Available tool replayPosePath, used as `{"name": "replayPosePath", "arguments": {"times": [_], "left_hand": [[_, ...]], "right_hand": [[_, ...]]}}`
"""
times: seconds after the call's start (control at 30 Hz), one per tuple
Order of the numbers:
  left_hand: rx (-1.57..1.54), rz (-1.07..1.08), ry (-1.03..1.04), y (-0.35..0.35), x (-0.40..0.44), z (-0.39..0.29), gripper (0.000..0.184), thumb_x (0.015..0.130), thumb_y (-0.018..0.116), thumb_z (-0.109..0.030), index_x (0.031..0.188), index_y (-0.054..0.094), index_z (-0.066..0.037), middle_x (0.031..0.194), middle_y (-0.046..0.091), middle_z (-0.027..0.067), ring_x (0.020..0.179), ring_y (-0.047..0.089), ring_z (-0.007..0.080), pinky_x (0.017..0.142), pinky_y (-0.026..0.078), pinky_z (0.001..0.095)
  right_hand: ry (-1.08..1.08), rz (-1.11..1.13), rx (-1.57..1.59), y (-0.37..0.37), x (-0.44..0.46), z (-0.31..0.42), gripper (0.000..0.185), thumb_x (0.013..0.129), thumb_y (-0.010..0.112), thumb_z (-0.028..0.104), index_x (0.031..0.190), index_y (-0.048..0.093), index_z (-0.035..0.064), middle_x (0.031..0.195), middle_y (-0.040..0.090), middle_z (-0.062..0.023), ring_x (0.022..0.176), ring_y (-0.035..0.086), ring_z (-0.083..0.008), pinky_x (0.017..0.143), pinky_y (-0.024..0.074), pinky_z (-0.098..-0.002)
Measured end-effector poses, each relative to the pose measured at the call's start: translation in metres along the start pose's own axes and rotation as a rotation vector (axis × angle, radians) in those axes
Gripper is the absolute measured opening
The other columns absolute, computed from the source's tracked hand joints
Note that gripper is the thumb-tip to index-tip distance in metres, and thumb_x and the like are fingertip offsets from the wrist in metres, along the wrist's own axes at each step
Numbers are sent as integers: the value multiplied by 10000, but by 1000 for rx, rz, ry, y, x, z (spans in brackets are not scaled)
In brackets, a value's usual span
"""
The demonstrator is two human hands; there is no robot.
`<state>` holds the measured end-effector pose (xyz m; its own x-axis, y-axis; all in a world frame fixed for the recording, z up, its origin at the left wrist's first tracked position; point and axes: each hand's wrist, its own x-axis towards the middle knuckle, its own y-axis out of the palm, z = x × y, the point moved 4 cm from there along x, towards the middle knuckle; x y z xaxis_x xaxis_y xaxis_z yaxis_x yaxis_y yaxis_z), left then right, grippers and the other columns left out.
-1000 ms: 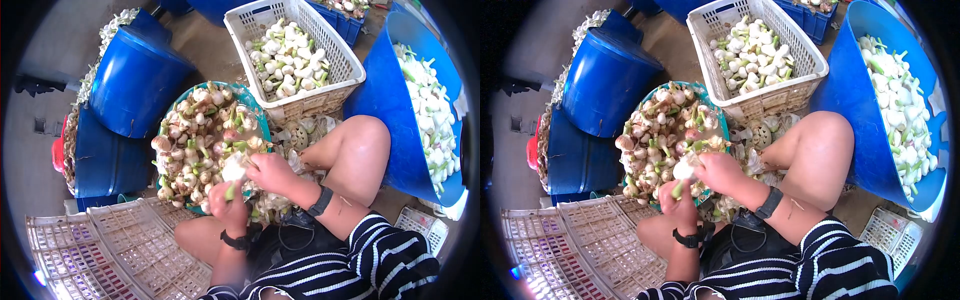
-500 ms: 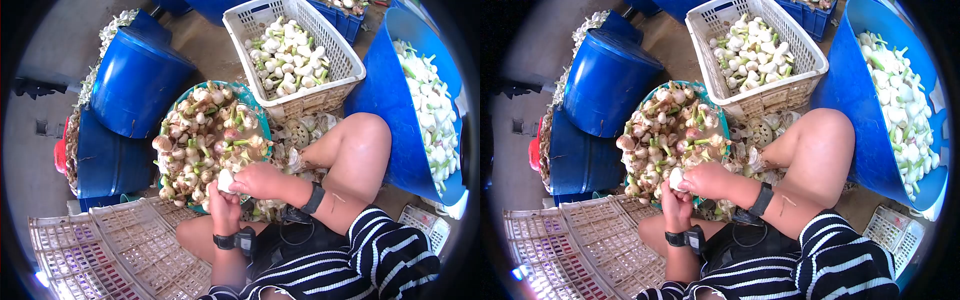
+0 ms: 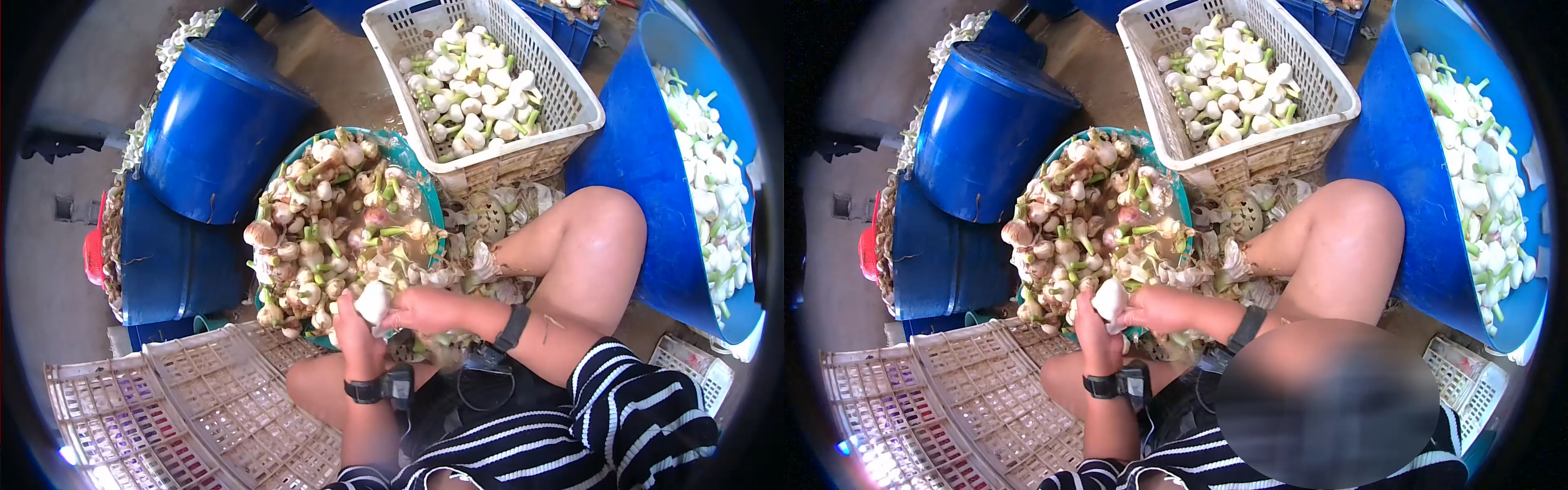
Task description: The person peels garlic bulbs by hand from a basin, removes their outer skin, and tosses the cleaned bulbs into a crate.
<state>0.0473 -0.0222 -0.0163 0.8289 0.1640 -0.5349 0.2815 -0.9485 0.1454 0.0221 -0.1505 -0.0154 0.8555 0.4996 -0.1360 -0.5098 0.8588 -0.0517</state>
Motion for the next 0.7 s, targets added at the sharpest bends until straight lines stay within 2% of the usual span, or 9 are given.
{"name": "replayPosePath", "arguments": {"times": [0.07, 0.13, 0.2, 0.27, 0.33, 0.4, 0.5, 0.6, 0.7], "left_hand": [[-117, 37, -186, -14, 21, 18, 251, 887, 420, -300, 854, 533, -78, 741, 575, 38, 562, 543, 164, 457, 442, 282], [-250, 396, -357, -32, 49, 23, 234, 880, 426, -309, 911, 546, -111, 752, 581, 9, 549, 488, 96, 370, 312, 218], [-167, 245, -255, -33, 67, 14, 360, 880, 440, -442, 964, 539, -105, 823, 586, 15, 648, 513, 104, 438, 365, 225], [-249, 411, -33, 25, 37, -29, 642, 791, 465, -621, 1142, 469, -84, 1077, 552, 100, 913, 548, 174, 683, 468, 268], [-391, 837, 216, 85, -15, -85, 910, 697, 457, -708, 1328, 266, -81, 1303, 374, 194, 1195, 397, 278, 969, 365, 374], [-446, 960, 469, 99, -27, -112, 969, 725, 487, -664, 1380, 133, -44, 1367, 246, 258, 1276, 268, 360, 1048, 261, 441], [-382, 511, 309, 79, 9, -85, 699, 862, 327, -586, 1323, 277, -63, 1286, 379, 199, 1187, 394, 301, 996, 332, 406], [1, 243, 32, 23, 47, -8, 658, 916, 367, -450, 1351, 174, 4, 1384, 207, 260, 1302, 204, 353, 1061, 187, 424], [-4, 46, -170, -7, 48, 33, 669, 892, 386, -499, 1337, 205, -33, 1381, 198, 254, 1281, 238, 350, 1042, 235, 418]], "right_hand": [[33, 82, -13, 5, -1, -4, 364, 860, 519, 356, 872, 579, -2, 824, 615, -178, 742, 596, -263, 688, 458, -373], [-108, 185, -131, 8, -8, 4, 381, 877, 472, 356, 764, 588, 11, 728, 602, -160, 670, 587, -279, 626, 445, -392], [-27, 106, -374, -6, -10, -9, 379, 866, 473, 380, 783, 603, 34, 756, 607, -163, 719, 591, -320, 647, 455, -396], [266, 171, -943, -15, -5, -41, 348, 855, 478, 377, 832, 608, 55, 787, 608, -162, 769, 590, -334, 675, 468, -399], [250, -138, -806, -32, 22, -39, 266, 831, 488, 301, 851, 603, 61, 885, 625, -125, 840, 592, -311, 728, 467, -412], [277, -336, -665, -59, 54, -41, 233, 812, 493, 240, 933, 602, 73, 936, 621, -114, 930, 570, -295, 775, 451, -399], [258, -527, -899, -84, 109, -104, 201, 803, 490, 191, 932, 598, 81, 863, 634, -104, 907, 578, -317, 769, 448, -418], [372, -304, -1148, -80, 135, -147, 221, 797, 492, 159, 992, 571, 95, 881, 634, -116, 894, 580, -308, 770, 446, -394], [382, -504, -582, -63, 129, -117, 338, 808, 491, 158, 1143, 502, 112, 929, 628, -146, 906, 572, -339, 831, 416, -409]]}}
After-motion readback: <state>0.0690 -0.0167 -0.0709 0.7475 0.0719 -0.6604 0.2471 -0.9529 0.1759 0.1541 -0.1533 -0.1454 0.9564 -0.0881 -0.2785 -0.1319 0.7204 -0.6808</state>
